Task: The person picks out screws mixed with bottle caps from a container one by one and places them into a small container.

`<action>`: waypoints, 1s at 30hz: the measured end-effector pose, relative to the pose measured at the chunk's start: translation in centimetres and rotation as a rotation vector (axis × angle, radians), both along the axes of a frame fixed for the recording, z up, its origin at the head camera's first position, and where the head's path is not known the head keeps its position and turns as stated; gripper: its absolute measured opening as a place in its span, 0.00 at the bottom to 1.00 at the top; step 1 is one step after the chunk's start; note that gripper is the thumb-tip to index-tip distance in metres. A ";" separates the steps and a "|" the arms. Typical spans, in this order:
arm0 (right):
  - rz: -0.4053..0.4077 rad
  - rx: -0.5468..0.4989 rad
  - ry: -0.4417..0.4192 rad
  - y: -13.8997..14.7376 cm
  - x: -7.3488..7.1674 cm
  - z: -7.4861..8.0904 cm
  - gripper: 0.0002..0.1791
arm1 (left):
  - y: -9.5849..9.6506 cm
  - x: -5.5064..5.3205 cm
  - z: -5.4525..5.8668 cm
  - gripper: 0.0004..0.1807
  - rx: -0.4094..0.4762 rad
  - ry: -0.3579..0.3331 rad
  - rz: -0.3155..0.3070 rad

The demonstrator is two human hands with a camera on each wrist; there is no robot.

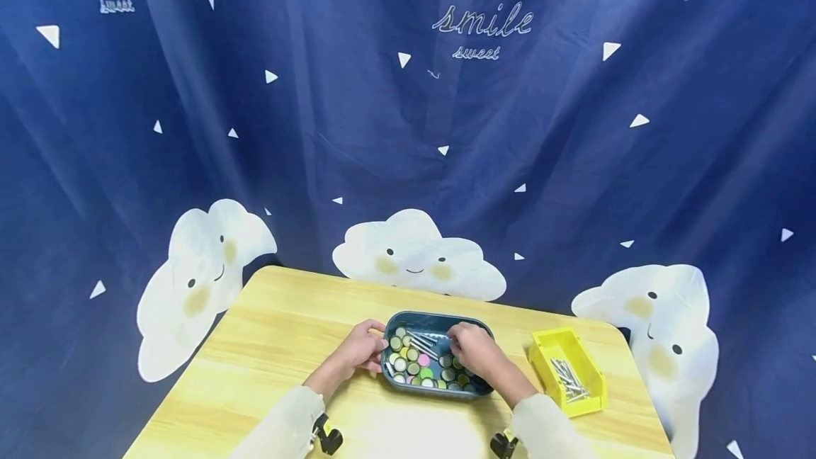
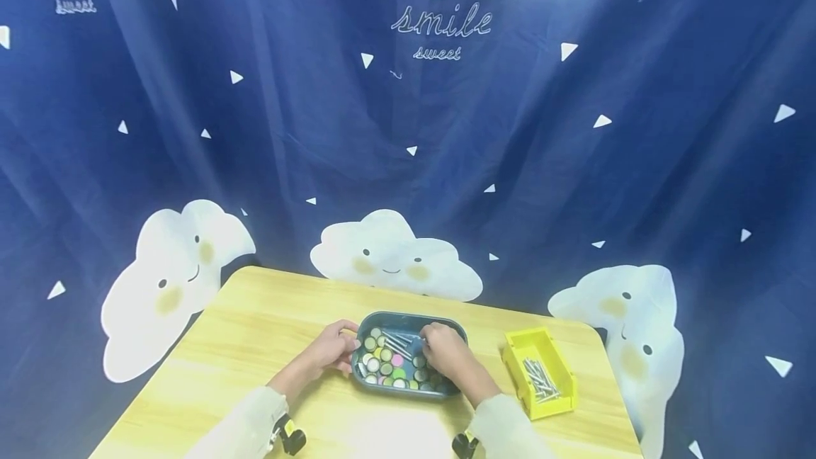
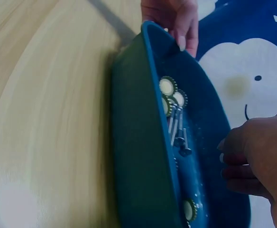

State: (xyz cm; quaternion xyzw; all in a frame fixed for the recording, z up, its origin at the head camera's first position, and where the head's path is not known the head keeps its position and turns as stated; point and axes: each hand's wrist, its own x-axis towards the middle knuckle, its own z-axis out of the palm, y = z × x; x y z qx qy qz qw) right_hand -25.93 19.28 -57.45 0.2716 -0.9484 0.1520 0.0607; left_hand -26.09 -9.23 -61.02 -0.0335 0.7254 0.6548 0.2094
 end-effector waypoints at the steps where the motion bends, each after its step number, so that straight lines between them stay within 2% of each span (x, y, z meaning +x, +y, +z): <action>1: 0.003 0.000 -0.020 -0.2 -0.1 -0.1 0.06 | 0.0 0.0 0.0 0.22 0.000 0.002 0.000; 6: 0.044 0.014 -0.067 -1.3 -0.5 -0.7 0.07 | -0.2 0.1 0.0 0.21 -0.002 0.007 0.006; 14: 0.074 0.019 -0.040 -2.8 -1.4 -1.9 0.05 | -0.1 0.1 0.3 0.24 0.006 -0.003 -0.010; 21: 0.098 0.039 -0.050 -4.0 -2.0 -2.7 0.03 | -0.2 0.0 -0.2 0.24 0.002 -0.010 -0.011; 26: 0.100 0.067 -0.056 -4.6 -2.5 -2.8 0.02 | -0.2 -0.2 -0.2 0.24 -0.001 -0.006 -0.011; 30: 0.075 0.090 -0.109 -4.9 -2.9 -3.3 0.04 | -0.1 -0.1 -0.1 0.24 -0.002 -0.005 -0.012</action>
